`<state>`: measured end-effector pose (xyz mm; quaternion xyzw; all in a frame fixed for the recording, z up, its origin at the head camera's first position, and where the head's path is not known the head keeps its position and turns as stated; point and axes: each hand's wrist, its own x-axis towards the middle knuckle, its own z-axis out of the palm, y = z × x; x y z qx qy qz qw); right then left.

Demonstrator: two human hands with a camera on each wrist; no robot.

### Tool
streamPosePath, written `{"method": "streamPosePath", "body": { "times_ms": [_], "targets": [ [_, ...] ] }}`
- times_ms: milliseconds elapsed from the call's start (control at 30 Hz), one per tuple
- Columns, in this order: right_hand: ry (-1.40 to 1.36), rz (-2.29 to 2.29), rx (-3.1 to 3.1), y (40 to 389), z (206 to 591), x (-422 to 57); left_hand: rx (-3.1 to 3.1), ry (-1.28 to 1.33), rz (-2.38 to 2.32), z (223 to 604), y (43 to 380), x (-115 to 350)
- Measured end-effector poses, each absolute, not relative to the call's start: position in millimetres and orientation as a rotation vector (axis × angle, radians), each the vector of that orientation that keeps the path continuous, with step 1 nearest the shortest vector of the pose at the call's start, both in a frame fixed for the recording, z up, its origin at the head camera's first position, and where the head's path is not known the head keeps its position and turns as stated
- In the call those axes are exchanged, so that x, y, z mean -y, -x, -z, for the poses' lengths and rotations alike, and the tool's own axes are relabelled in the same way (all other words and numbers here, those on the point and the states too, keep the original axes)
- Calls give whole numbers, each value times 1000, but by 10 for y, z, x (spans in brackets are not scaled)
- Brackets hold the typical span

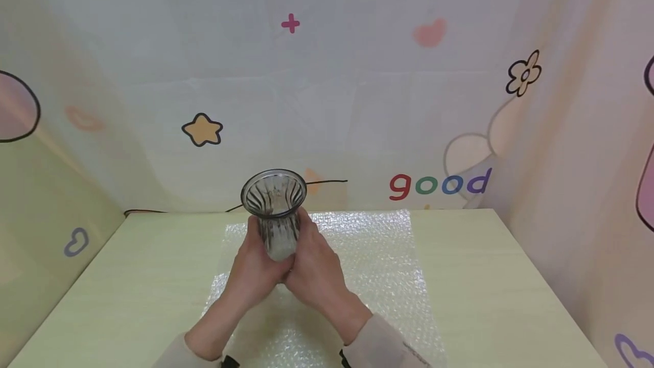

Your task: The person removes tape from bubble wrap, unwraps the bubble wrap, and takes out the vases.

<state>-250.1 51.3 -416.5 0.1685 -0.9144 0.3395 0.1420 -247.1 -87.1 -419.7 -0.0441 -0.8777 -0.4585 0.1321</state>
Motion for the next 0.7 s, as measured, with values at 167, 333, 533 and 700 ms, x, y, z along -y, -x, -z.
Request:
{"method": "streamPosePath", "body": {
  "times_ms": [167, 333, 533, 700],
  "targets": [
    [-550, -1036, 2648, 2530, 4158, -461, 2589, 108, 1333, 4163, 2504, 997],
    [-625, -1068, 2661, 2563, 4163, -416, 2636, 109, 1319, 4132, 2517, 1154],
    [-670, -1072, 2683, 2570, 4156, -396, 2638, 136, 1282, 4136, 2510, 1280],
    [-675, -1061, 2678, 2571, 4149, -406, 2641, 151, 1240, 4137, 2514, 1319]
  ]
}}
